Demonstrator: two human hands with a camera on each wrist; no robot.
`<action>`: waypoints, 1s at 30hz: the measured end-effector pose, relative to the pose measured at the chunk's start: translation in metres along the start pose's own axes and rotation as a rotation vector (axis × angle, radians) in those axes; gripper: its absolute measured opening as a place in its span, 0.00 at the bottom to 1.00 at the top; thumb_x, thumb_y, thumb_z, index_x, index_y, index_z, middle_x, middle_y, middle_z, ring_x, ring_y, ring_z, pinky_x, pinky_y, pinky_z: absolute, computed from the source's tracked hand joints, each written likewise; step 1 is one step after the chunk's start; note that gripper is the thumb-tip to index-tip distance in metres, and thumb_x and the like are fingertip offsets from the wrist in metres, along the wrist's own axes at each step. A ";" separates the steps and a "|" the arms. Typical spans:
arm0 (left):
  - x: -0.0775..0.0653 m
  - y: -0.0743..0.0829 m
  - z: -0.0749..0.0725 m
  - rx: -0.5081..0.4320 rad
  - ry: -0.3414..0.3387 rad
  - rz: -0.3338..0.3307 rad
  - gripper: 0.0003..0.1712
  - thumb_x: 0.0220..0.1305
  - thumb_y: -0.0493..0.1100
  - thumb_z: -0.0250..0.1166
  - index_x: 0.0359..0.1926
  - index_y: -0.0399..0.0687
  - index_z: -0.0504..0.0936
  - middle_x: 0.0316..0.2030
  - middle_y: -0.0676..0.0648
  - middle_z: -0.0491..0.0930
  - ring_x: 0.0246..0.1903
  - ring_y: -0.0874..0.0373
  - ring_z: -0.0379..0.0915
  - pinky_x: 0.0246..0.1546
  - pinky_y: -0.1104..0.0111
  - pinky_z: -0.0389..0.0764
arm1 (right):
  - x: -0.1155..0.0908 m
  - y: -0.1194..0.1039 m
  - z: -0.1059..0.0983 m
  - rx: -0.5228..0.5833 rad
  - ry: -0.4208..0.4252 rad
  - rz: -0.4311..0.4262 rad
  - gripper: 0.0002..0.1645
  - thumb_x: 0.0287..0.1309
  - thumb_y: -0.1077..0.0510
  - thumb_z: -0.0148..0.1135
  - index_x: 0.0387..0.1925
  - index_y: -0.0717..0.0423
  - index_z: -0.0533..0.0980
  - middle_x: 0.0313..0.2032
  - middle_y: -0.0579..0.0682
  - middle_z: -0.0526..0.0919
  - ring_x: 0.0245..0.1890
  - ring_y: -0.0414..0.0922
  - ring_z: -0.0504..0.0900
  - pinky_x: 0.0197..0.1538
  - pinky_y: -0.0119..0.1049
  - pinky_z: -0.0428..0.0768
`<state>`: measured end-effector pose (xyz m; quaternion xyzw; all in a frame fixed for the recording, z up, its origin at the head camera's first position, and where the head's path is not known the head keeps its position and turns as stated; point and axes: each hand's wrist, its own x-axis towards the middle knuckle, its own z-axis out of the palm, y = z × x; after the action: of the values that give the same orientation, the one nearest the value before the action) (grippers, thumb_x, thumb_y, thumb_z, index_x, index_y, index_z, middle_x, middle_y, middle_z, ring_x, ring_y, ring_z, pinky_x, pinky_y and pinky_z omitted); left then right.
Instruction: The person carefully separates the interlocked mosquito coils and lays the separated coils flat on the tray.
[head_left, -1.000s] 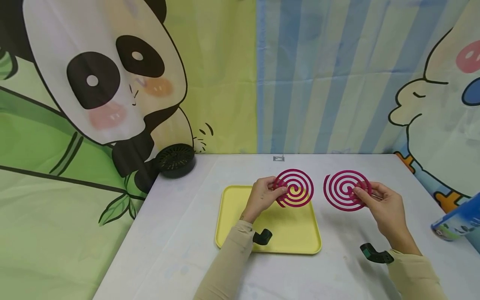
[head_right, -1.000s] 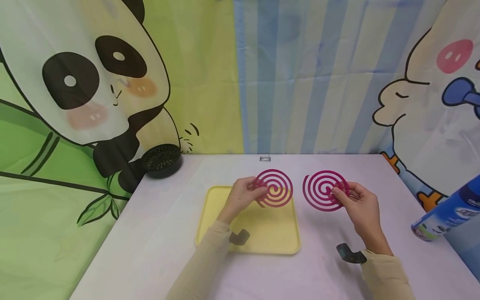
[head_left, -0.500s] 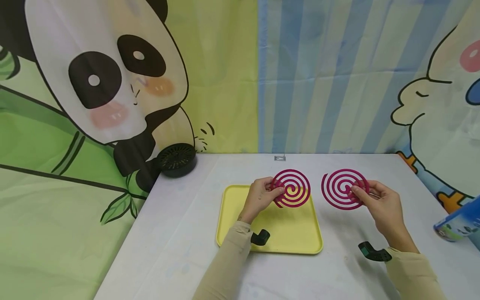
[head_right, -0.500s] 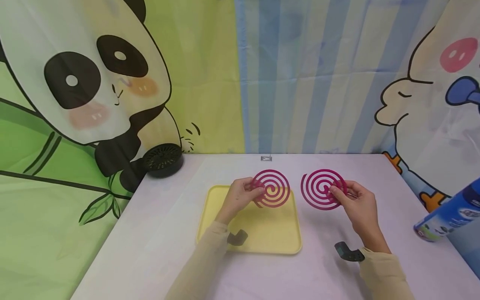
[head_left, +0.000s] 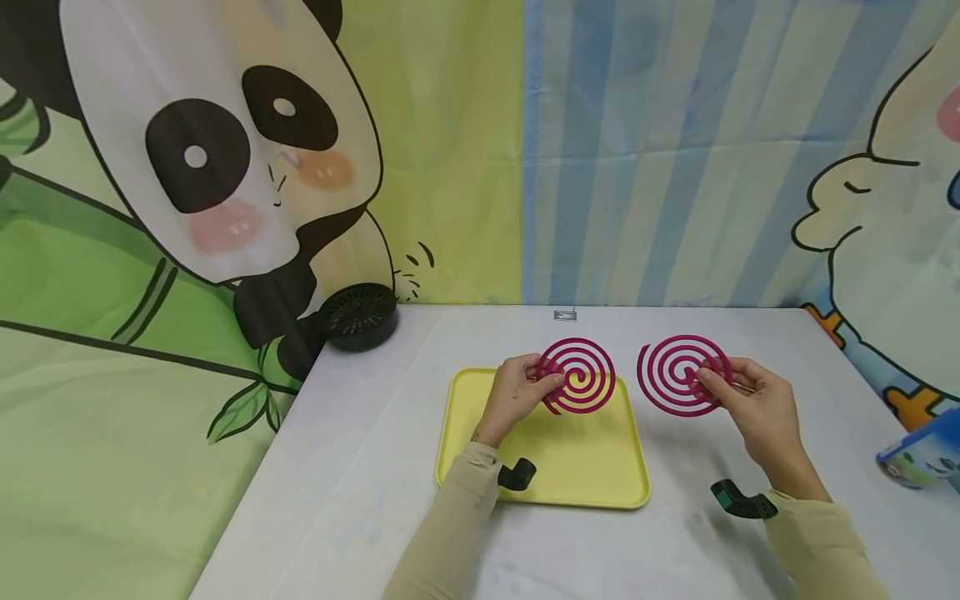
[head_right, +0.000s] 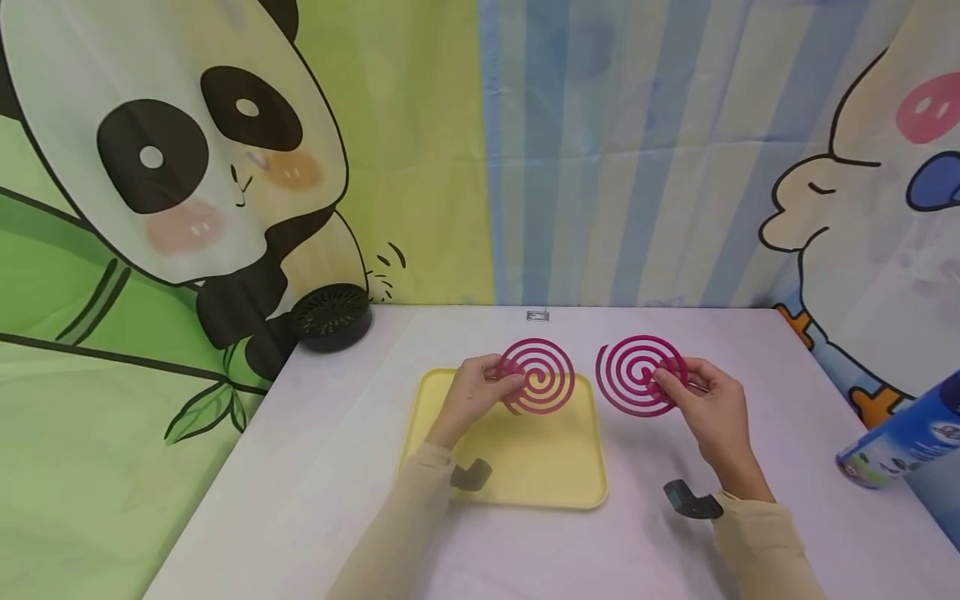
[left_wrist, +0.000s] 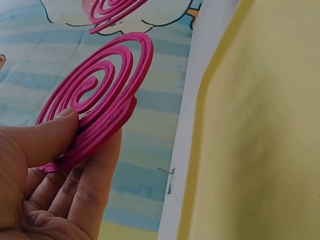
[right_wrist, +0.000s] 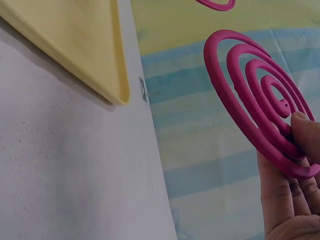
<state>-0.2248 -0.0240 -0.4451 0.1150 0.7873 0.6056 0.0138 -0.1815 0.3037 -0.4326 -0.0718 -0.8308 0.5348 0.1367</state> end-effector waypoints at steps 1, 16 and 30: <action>0.000 0.000 0.000 -0.001 0.002 -0.001 0.08 0.64 0.42 0.72 0.39 0.42 0.85 0.31 0.47 0.89 0.28 0.64 0.83 0.29 0.72 0.84 | 0.000 0.000 0.001 -0.002 -0.001 -0.003 0.31 0.63 0.43 0.68 0.57 0.61 0.74 0.35 0.24 0.81 0.33 0.24 0.83 0.37 0.19 0.82; -0.002 -0.003 -0.008 -0.028 0.012 -0.003 0.10 0.64 0.43 0.72 0.40 0.41 0.86 0.33 0.44 0.89 0.31 0.58 0.86 0.31 0.69 0.86 | 0.003 -0.002 0.013 0.015 -0.018 -0.034 0.29 0.63 0.45 0.68 0.55 0.62 0.75 0.36 0.26 0.82 0.34 0.25 0.85 0.38 0.21 0.83; -0.005 -0.007 -0.014 0.000 0.034 -0.031 0.08 0.65 0.42 0.71 0.40 0.42 0.86 0.32 0.46 0.89 0.29 0.61 0.84 0.29 0.72 0.84 | 0.006 -0.003 0.023 0.015 -0.054 -0.051 0.31 0.63 0.44 0.68 0.56 0.63 0.75 0.36 0.28 0.84 0.34 0.26 0.85 0.39 0.21 0.82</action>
<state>-0.2229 -0.0398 -0.4492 0.0926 0.7891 0.6072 0.0097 -0.1945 0.2844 -0.4380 -0.0349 -0.8318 0.5389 0.1283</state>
